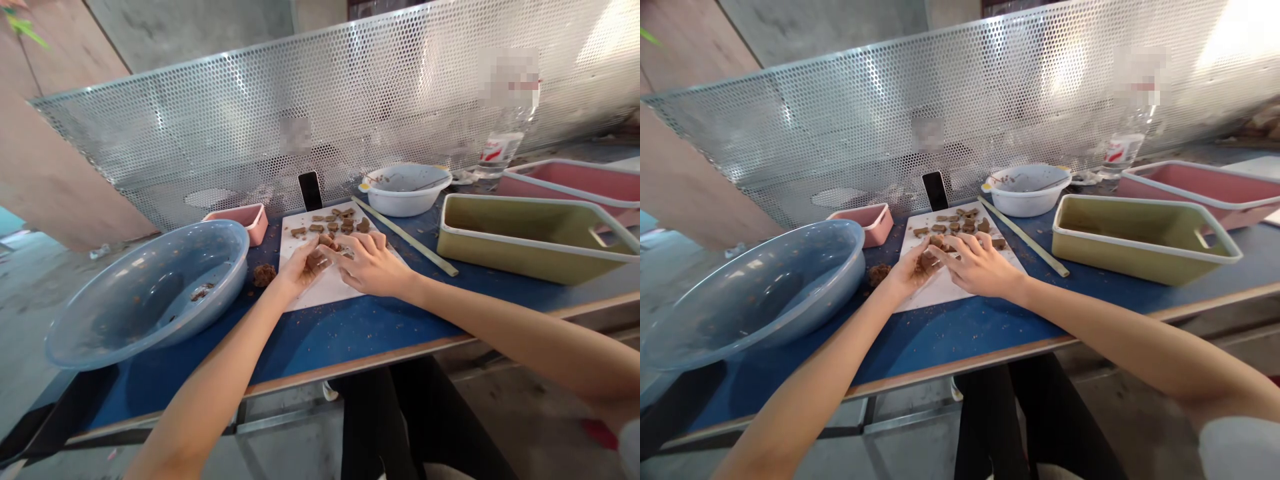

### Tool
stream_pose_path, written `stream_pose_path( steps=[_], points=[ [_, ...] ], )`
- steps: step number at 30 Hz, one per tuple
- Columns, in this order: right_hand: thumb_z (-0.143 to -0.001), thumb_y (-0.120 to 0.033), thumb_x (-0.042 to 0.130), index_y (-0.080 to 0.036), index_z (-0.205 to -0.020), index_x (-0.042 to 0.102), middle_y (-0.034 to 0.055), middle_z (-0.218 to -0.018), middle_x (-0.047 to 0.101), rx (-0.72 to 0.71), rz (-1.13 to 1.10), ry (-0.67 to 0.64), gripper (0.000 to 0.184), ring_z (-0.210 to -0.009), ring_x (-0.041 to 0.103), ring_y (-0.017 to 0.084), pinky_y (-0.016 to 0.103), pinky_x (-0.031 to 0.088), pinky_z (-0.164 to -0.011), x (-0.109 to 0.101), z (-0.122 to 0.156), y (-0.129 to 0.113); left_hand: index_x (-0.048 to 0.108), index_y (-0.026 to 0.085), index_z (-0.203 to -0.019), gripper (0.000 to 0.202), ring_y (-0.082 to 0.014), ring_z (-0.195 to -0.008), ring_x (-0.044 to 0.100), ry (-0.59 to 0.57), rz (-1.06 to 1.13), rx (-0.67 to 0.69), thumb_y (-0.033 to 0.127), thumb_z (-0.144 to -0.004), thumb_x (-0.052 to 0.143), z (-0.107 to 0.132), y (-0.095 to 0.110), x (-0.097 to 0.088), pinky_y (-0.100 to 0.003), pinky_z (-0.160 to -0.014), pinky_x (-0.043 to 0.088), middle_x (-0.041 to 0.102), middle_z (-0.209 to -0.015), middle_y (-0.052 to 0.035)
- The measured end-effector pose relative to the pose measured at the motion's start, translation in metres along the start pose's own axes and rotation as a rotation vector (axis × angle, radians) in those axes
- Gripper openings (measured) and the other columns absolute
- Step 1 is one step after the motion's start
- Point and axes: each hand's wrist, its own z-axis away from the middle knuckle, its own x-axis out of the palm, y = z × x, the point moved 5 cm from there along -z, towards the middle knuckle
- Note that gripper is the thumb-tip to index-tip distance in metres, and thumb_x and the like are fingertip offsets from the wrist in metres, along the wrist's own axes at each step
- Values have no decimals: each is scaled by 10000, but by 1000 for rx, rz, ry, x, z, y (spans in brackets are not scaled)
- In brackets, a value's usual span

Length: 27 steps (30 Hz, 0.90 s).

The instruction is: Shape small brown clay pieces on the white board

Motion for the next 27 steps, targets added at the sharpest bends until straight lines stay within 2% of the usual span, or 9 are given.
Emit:
stream_pose_path(
  steps=[3,7,12,16,21,27],
  points=[
    [-1107,-254,584,-338,-1861,305,165,-1581,641,30,4,-4,808,-1386,532,371,545,408,-1136,-1,-1,1,840,187,-1025,207,-157,-832,806,-34,-5,11,286,-922,989,-1,1,1,-265,-803,642,865,-980,-32],
    [-1116,-271,585,-343,-1836,377,156,-1564,651,-41,-19,-10,753,-1382,528,368,538,409,-1133,-1,0,-4,830,189,-1025,254,-132,-753,782,-46,-46,8,321,-902,1009,-3,0,-1,-249,-771,634,848,-917,-8],
    [-1093,-250,594,-359,-1859,311,162,-1593,623,35,-52,-22,825,-1405,509,386,570,402,-1158,-2,-1,-1,833,194,-1046,260,-139,-782,801,-44,-46,7,332,-907,1004,-2,0,0,-247,-771,635,851,-928,-10],
    [-1124,-262,572,-366,-1829,391,153,-1531,653,-37,-86,-5,735,-1358,516,368,523,430,-1079,-6,-1,-5,839,171,-1000,233,-129,-712,765,-59,-59,1,318,-915,998,2,2,4,-228,-698,596,844,-882,-21],
    [-1099,-250,598,-369,-1835,378,161,-1588,614,49,-54,3,777,-1382,501,381,568,414,-1137,-5,-1,2,833,176,-953,155,-164,-830,806,-86,-42,36,266,-944,959,2,2,10,-256,-783,629,865,-949,-38],
    [-1083,-252,640,-381,-1830,395,141,-1611,628,-57,-74,-30,797,-1401,507,378,540,419,-1120,-4,-1,-3,841,173,-993,182,-177,-831,807,-73,-72,22,286,-938,973,-1,0,6,-276,-815,632,861,-960,-46]
  ],
)
